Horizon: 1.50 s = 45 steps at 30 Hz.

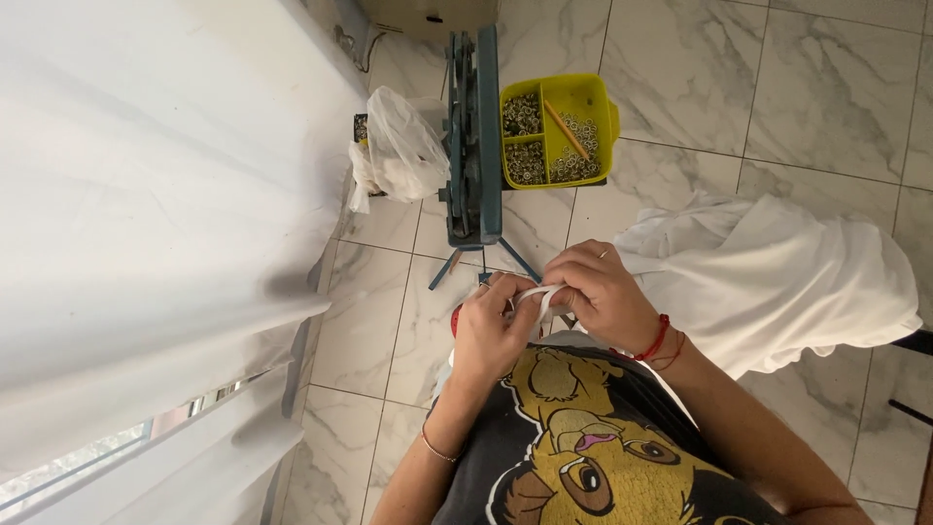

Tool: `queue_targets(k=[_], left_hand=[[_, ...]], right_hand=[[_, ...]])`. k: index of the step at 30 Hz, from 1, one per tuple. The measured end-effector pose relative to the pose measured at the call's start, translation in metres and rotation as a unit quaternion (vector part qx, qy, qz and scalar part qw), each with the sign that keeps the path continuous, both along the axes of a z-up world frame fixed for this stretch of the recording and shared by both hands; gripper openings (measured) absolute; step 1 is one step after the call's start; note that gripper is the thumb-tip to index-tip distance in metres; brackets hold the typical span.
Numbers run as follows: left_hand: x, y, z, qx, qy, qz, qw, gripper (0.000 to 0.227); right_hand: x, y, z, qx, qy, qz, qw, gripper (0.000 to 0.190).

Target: Attaching snap buttons to white garments using a manual press machine

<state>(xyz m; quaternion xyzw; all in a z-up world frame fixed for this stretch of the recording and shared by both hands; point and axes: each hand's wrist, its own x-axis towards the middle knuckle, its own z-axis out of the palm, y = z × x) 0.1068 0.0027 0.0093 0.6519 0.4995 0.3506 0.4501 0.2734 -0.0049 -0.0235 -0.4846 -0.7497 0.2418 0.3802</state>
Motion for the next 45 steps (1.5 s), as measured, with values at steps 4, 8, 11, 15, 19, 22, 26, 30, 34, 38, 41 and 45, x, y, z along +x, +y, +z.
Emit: queue_targets(k=[4,8,11,15,19,22,26,30,34,38,41,45], left_hand=[[-0.004,0.009,0.008,-0.004,-0.026,-0.026,0.999,0.011],[-0.007,0.015,0.01,-0.004,0.004,-0.022,1.0,0.015],[-0.014,0.023,0.01,-0.005,0.008,-0.016,1.0,0.016],[-0.021,0.029,0.003,-0.023,0.005,-0.002,1.0,0.017],[-0.024,0.029,0.002,-0.025,0.005,0.009,1.0,0.018],[-0.033,0.029,0.004,-0.034,0.006,0.012,0.999,0.018],[-0.041,0.031,0.003,-0.031,0.015,0.027,0.999,0.017],[-0.044,0.03,0.002,-0.033,0.01,0.024,0.999,0.017],[-0.049,0.03,0.002,-0.035,0.011,0.019,0.999,0.019],[-0.052,0.031,-0.004,-0.037,0.018,-0.001,0.999,0.02],[-0.054,0.033,-0.009,-0.037,0.038,-0.008,0.999,0.02],[-0.054,0.034,-0.009,-0.056,0.065,-0.004,0.996,0.019]], right_hand=[[-0.005,0.006,-0.004,0.016,0.014,-0.012,1.0,0.012],[-0.008,0.016,-0.006,0.019,0.003,-0.005,1.0,0.011],[-0.006,0.037,-0.006,-0.006,-0.006,0.045,0.999,0.013],[0.018,0.109,-0.014,-0.076,-0.071,0.098,0.99,0.022],[0.035,0.194,-0.069,0.064,-0.268,-0.08,0.958,0.01],[0.027,0.221,-0.094,0.165,-0.308,-0.13,0.928,0.014],[0.022,0.229,-0.103,0.201,-0.36,-0.137,0.901,0.022],[0.018,0.217,-0.09,0.05,-0.326,-0.152,0.932,0.015],[0.014,0.199,-0.067,-0.022,-0.26,-0.149,0.954,0.017],[-0.01,0.151,-0.034,-0.173,-0.044,-0.126,0.976,0.012],[-0.028,0.125,-0.026,-0.285,0.065,-0.092,0.952,0.011],[-0.051,0.101,-0.013,-0.341,0.188,-0.057,0.919,0.011]])
